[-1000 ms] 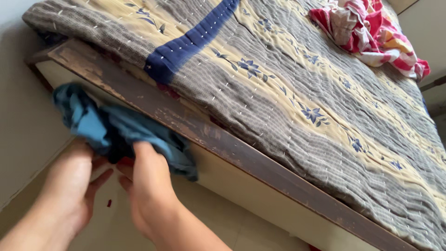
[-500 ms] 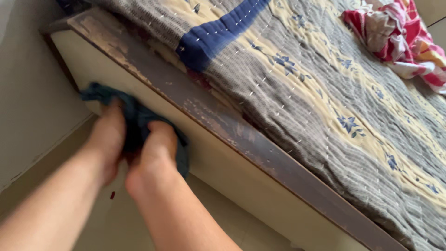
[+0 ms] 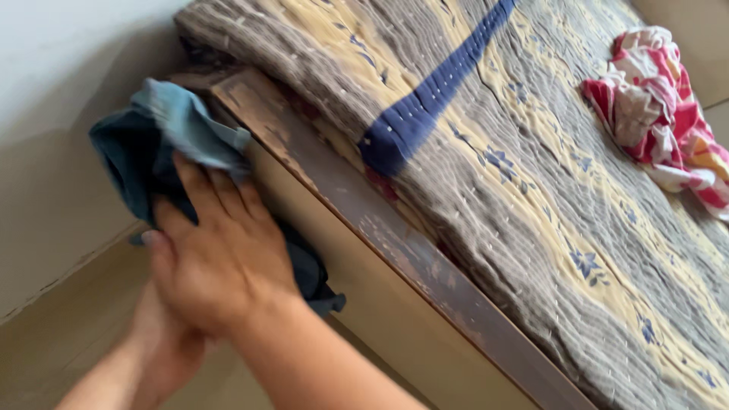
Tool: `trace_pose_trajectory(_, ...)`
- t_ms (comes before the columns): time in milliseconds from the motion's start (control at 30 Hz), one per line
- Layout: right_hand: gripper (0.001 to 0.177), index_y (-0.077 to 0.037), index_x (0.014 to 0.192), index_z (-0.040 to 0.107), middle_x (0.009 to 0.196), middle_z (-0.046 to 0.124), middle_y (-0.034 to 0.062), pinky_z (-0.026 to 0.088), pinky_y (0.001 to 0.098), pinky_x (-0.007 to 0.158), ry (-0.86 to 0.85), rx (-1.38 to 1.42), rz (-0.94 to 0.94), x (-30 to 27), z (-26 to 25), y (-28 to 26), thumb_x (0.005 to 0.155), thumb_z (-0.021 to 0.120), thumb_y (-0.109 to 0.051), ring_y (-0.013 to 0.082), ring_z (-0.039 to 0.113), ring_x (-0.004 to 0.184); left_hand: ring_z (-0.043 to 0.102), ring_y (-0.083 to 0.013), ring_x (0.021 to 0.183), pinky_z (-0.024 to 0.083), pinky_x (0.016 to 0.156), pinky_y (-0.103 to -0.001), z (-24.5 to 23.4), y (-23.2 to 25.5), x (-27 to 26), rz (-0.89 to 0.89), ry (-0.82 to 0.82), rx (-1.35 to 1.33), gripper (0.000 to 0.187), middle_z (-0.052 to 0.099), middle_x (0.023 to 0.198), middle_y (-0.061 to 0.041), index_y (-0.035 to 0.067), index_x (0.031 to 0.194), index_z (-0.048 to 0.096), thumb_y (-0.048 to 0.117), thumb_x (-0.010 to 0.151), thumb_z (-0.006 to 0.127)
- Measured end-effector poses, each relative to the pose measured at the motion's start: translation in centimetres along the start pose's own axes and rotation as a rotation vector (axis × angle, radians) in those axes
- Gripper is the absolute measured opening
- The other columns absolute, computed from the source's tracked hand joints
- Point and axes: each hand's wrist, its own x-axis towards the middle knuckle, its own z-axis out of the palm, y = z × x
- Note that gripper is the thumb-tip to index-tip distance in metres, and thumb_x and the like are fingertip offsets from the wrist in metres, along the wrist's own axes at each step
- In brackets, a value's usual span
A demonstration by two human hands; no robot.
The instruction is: The person wipes a patterned bedsheet and the wooden frame of a bed using a blue cloth. They also briefly handle a pink and white patterned cloth and wipe a window sill before returning to the bed frame.
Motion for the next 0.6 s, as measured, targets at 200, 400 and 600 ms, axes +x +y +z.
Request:
trace_pose_trajectory(200, 0.056, -0.02, 0.146, 0.057, 0.15, 0.051, 0.0025, 0.009, 0.0425, 0.127, -0.25, -0.629, -0.37, 2.6, 2.4, 3.7, 0.094, 0.051, -0.041, 0.0195, 0.038, 0.145, 0.049, -0.0204, 0.114, 0.04, 0.104, -0.044, 2.4, -0.8, -1.2, -0.114, 0.038, -0.404, 0.061, 0.054, 0.121, -0.003, 0.011, 0.148, 0.049, 0.052, 0.112, 0.022)
trace_pose_trajectory(400, 0.046, -0.017, 0.142, 0.062, 0.152, 0.049, -0.0041, 0.002, 0.0461, 0.128, -0.568, -0.905, -0.494, 3.7, 3.4, 2.9, 0.1, 0.051, -0.032, 0.0206, 0.032, 0.148, 0.059, -0.0156, 0.112, 0.046, 0.096, -0.036, 6.6, -3.6, -2.2, -0.032, -0.038, -0.678, 0.055, 0.06, 0.126, 0.003, 0.022, 0.136, 0.051, 0.058, 0.102, 0.026)
trace_pose_trajectory(600, 0.051, -0.014, 0.134, 0.065, 0.164, 0.038, 0.0031, 0.007, 0.0462, 0.122, -0.419, -1.015, -0.659, 2.1, 2.5, 3.7, 0.089, 0.055, -0.036, 0.0264, 0.025, 0.15, 0.053, -0.0164, 0.115, 0.042, 0.096, -0.038, 7.7, -9.5, 0.3, -0.036, -0.073, -0.719, 0.052, 0.055, 0.131, 0.003, 0.022, 0.143, 0.043, 0.054, 0.103, 0.032)
